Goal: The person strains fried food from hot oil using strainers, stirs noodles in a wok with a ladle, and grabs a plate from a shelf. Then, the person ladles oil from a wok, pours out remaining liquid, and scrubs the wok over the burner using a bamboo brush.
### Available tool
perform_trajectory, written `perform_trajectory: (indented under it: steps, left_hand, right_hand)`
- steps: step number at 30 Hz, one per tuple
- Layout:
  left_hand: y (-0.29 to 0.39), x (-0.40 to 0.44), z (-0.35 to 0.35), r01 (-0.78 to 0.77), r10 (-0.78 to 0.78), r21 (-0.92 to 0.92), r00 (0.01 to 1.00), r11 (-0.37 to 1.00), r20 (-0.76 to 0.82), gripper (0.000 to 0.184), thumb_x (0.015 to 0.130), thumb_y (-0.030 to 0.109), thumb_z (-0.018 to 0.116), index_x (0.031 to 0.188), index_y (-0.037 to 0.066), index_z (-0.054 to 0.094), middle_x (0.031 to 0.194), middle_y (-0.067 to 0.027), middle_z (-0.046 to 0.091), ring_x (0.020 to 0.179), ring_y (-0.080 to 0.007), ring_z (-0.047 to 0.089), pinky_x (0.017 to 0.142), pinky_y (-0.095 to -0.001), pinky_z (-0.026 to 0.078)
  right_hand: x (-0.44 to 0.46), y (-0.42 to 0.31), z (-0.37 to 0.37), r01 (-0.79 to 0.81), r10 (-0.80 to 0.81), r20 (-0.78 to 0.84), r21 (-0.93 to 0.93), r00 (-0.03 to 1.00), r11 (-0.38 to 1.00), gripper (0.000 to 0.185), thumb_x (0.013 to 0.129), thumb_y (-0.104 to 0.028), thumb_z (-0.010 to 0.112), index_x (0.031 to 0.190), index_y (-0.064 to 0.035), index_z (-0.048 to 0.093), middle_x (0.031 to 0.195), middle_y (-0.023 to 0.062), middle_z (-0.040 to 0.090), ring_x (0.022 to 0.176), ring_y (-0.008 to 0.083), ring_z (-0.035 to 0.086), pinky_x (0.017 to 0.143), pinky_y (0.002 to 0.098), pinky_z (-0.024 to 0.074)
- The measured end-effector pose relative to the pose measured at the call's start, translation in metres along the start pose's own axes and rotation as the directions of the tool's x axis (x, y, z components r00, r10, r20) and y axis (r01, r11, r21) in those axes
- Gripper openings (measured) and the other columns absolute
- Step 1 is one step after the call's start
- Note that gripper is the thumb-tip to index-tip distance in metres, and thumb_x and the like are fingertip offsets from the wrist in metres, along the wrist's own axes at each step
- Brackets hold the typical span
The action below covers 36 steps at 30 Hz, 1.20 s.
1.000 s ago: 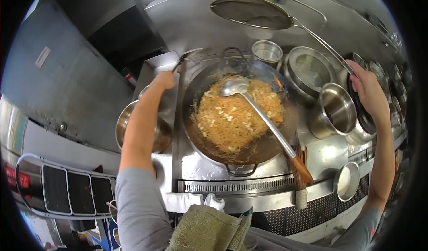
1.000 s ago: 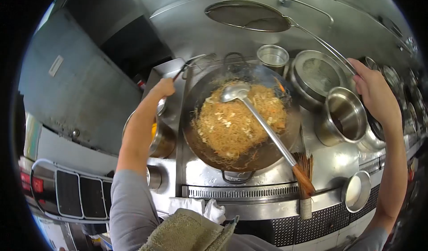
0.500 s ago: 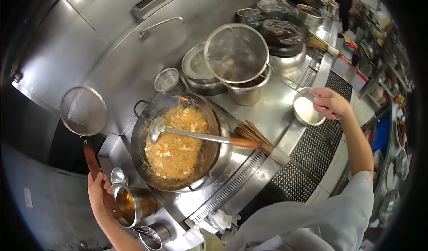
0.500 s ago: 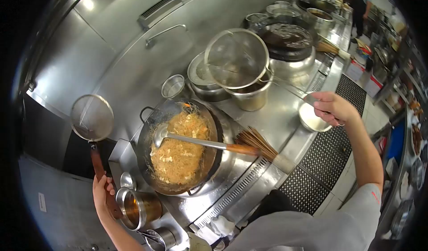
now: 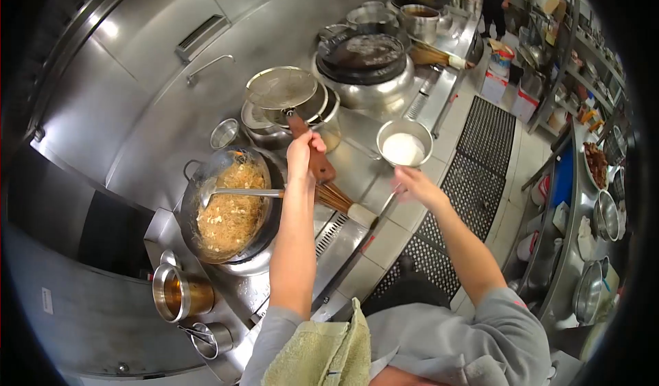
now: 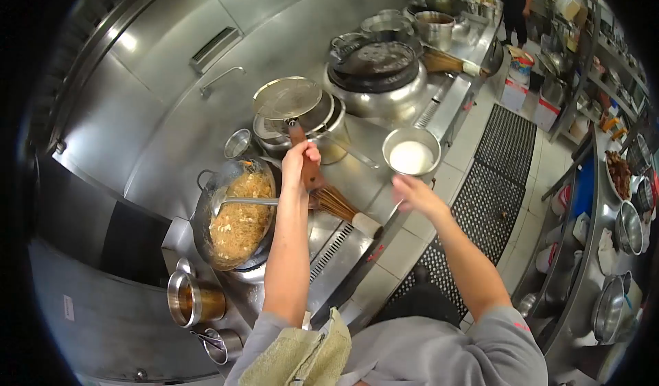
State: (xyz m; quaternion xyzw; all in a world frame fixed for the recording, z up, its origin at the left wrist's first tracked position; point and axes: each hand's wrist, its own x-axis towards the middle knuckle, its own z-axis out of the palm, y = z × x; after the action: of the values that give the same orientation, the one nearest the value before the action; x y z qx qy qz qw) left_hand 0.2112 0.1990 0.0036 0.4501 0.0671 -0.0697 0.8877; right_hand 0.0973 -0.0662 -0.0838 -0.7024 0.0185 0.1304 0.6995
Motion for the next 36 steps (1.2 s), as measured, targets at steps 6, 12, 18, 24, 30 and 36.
perform_trajectory:
  steps: [6,12,18,24,30,36]
  left_hand:
    - [-0.054,0.047,0.017,0.017,0.037,0.243,0.976,0.970,-0.215,0.014,0.086,0.015,0.054,0.080,0.003,0.058,0.071,-0.0064,0.059,0.061,-0.0166,0.056,0.057,-0.0282,0.046]
    - [-0.104,0.085,-0.024,0.154,0.033,0.382,0.897,0.911,-0.441,0.025,0.080,0.031,0.063,0.092,0.009,0.062,0.084,-0.0048,0.063,0.072,-0.0198,0.057,0.064,-0.0305,0.044]
    - [-0.103,0.087,0.005,0.009,0.055,0.264,0.971,0.964,-0.234,0.028,0.090,0.025,0.050,0.109,0.005,0.055,0.104,-0.0072,0.065,0.076,-0.0182,0.057,0.072,-0.0339,0.047]
    - [-0.095,0.089,0.025,0.067,-0.048,0.412,0.997,0.909,-0.055,0.048,0.085,0.024,0.060,0.129,0.013,0.045,0.101,-0.0098,0.060,0.085,-0.0175,0.057,0.072,-0.0305,0.047]
    - [-0.102,0.056,0.088,0.148,0.047,0.582,0.951,0.800,-0.307,0.056,0.083,0.025,0.064,0.133,0.010,0.042,0.113,-0.0134,0.056,0.098,-0.0215,0.055,0.082,-0.0352,0.046]
    - [-0.065,0.044,0.074,-0.304,0.572,0.951,0.791,0.059,0.217,0.078,0.080,0.036,0.071,0.134,-0.008,0.035,0.132,-0.0231,0.045,0.117,-0.0309,0.048,0.101,-0.0401,0.037]
  right_hand:
    - [-0.171,0.173,-0.152,-0.301,0.295,-0.172,-0.010,0.940,0.954,0.028,0.092,-0.019,0.054,0.108,0.0040,0.055,0.075,0.0075,0.061,0.061,0.0135,0.059,0.053,0.0263,0.0499]
    - [-0.293,0.247,-0.263,-0.500,0.557,-0.488,0.256,0.672,0.827,0.034,0.090,-0.016,0.055,0.118,0.0043,0.053,0.070,0.0094,0.060,0.057,0.0164,0.059,0.051,0.0284,0.0501]
    - [-0.237,0.216,-0.315,-0.292,0.400,-0.506,0.281,0.764,0.914,0.043,0.090,-0.021,0.058,0.126,0.0005,0.050,0.069,0.0033,0.058,0.059,0.0104,0.056,0.052,0.0264,0.0472]
    - [-0.225,0.188,-0.315,-0.330,0.240,-0.668,-0.008,0.704,0.944,0.040,0.087,-0.027,0.061,0.117,-0.0021,0.058,0.078,0.0132,0.067,0.064,0.0183,0.065,0.061,0.0336,0.0507]
    - [-0.283,0.212,-0.289,-0.562,0.513,-0.621,0.138,0.592,0.815,0.044,0.087,-0.027,0.060,0.122,-0.0003,0.054,0.089,0.0141,0.067,0.071,0.0177,0.066,0.066,0.0319,0.0521]
    - [-0.312,0.259,-0.263,-0.700,0.638,-0.628,0.199,0.446,0.685,0.047,0.082,-0.023,0.067,0.122,-0.0028,0.055,0.078,0.0118,0.066,0.064,0.0165,0.064,0.052,0.0314,0.0505]
